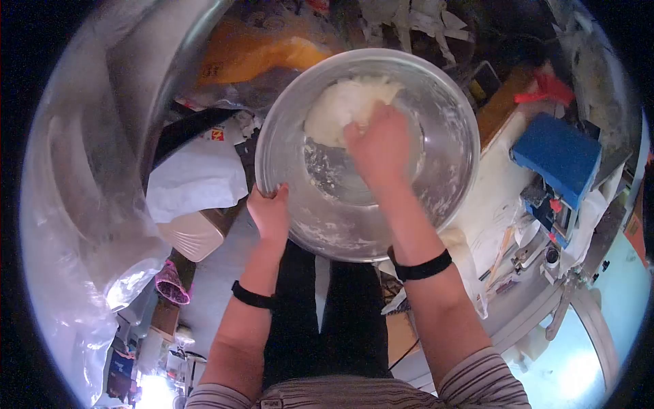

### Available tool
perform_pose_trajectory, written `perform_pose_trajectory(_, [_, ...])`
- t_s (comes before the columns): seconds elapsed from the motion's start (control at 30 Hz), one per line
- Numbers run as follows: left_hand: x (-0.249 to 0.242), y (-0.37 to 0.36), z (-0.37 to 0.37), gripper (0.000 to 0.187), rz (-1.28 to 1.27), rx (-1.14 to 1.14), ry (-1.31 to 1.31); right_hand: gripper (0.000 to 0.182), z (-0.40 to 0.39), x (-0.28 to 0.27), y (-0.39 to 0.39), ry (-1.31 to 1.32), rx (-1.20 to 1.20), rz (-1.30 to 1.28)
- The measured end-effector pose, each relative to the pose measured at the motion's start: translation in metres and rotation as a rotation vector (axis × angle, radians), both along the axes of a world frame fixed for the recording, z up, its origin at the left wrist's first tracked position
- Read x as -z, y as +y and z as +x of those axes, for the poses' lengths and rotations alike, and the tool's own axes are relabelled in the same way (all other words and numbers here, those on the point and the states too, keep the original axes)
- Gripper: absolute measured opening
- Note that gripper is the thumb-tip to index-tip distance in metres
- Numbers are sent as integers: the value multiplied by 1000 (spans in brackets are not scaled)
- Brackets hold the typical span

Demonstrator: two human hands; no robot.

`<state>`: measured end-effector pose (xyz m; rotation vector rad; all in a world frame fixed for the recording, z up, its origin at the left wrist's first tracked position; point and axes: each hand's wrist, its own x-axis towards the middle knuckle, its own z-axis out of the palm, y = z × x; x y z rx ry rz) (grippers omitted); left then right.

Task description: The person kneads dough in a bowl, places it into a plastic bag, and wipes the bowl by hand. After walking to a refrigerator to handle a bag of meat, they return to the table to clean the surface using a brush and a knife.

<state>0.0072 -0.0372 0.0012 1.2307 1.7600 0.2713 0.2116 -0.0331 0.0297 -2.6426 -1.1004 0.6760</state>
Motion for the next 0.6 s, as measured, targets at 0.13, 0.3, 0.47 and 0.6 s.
perform_pose_trajectory(0.13, [0, -19, -3, 29, 50, -64, -27, 50, 10, 18, -27, 105, -62, 273])
perform_pose_trajectory(0.3, [-14, 25, -1, 40, 82, 243, -9, 43, 65, 32, -31, 404, 478, 420])
perform_pose_trajectory(0.47, [-4, 98, 43, 54, 254, 562, 39, 32, 101, 78, 5, 811, 758, 382])
perform_pose_trajectory(0.6, [0, 109, 42, 54, 98, 673, 100, 36, 87, 101, 17, 420, 585, 253])
